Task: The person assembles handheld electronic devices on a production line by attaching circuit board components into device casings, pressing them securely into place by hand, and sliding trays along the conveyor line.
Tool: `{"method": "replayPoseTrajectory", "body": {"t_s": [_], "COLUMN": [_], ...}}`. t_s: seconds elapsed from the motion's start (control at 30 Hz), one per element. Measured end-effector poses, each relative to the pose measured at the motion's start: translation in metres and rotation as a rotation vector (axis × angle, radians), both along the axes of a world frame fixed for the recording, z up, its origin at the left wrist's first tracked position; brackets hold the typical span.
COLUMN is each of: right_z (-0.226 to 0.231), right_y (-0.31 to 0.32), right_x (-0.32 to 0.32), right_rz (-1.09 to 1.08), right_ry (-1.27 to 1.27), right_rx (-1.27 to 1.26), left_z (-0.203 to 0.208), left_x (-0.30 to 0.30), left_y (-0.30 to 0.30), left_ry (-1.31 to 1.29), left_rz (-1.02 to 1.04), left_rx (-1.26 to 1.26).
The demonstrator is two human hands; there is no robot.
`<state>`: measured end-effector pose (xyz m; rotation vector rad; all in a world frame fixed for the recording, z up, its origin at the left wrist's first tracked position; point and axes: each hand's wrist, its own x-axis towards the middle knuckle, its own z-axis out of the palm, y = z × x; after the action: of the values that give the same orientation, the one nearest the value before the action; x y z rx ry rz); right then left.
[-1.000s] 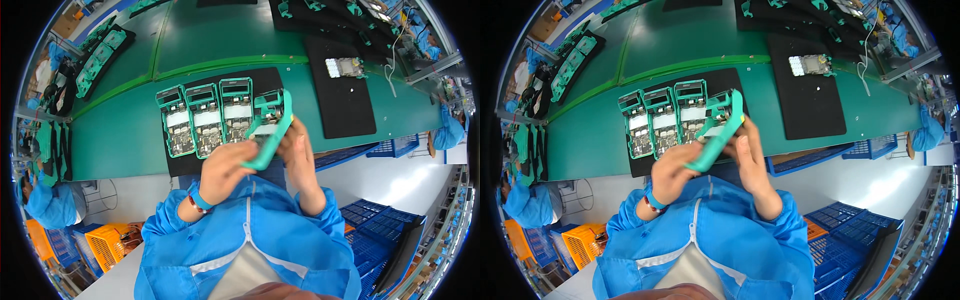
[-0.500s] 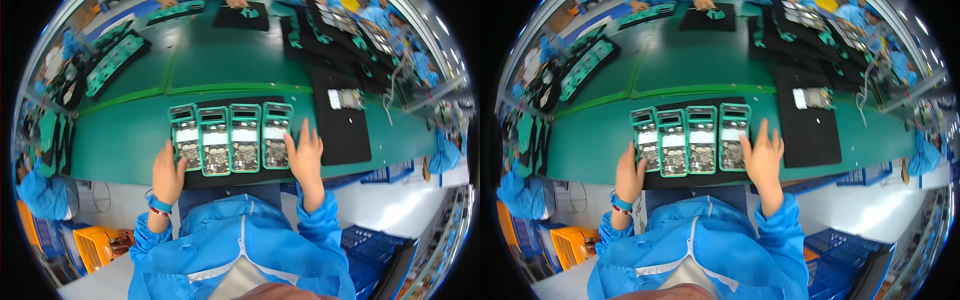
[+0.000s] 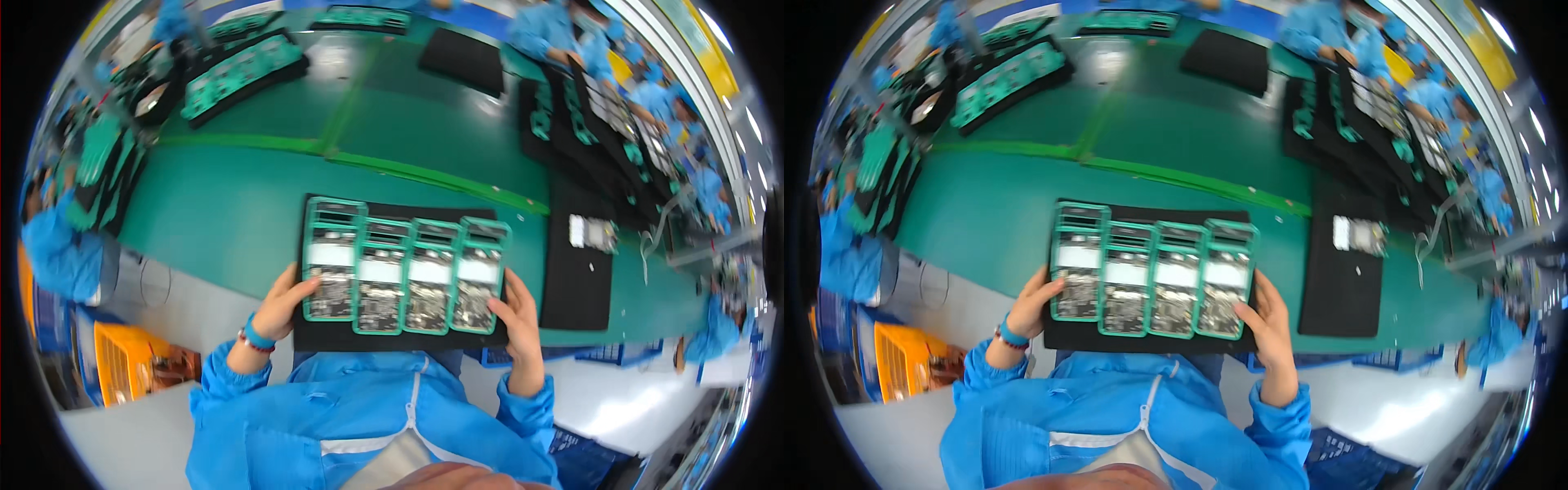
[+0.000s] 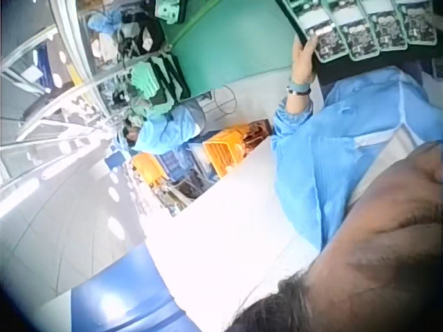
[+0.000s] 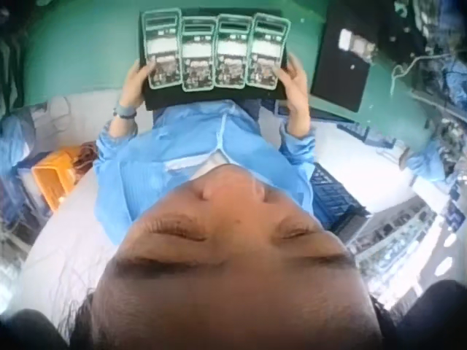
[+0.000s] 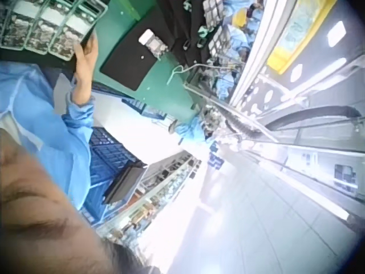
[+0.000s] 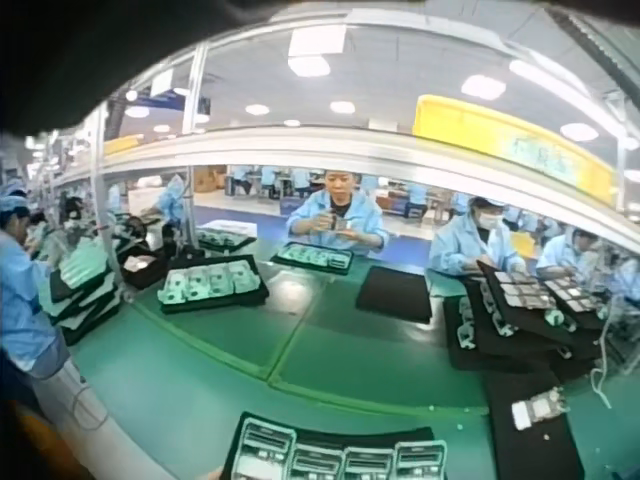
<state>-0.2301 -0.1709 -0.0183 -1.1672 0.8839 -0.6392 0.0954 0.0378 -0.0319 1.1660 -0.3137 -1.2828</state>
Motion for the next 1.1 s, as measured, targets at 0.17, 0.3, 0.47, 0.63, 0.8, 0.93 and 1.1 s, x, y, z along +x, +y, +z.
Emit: {"method": "replayPoseTrajectory", "body": {"t_s": [0.17, 0.3, 0.47, 0.63, 0.8, 0.93, 1.1], "right_z": [0.033, 0.031, -0.061, -0.068, -0.085, -0.102, -0.087], "right_y": [-0.039, -0.077, -0.079, -0.028, -0.021, -0.019, -0.01], "right_x": [0.063, 0.118, 0.161, 0.151, 0.146, 0.147, 0.17], "right_rz": [0.109, 0.164, 0.012, 0.135, 0.118, 0.135, 0.193], "right_ry": [-0.034, -0.656, -0.175, 0.481, 0.436, 0.416, 0.314], "right_rx": [-0.035, 0.203, -0.428, -1.42, -1.419, -1.424, -1.412], "left_z": [-0.021, -0.007, -0.044, -0.027, -0.048, -0.062, -0.037], "left_x": [0.034, 0.021, 0.025, 0.037, 0.039, 0.073, 0.142], "left_y": [0.031, -0.018, -0.079, -0.135, -0.186, -0.194, -0.147], "left_ry": [-0.265, 0.013, -0.005, 0.196, -0.009, -0.482, -0.77], "left_rz": [0.399, 0.621, 0.688, 0.719, 0.488, 0.21, -0.17], "left_rx": [0.069, -0.085, -0.277, -0.398, -0.515, 0.072, 0.2]}}
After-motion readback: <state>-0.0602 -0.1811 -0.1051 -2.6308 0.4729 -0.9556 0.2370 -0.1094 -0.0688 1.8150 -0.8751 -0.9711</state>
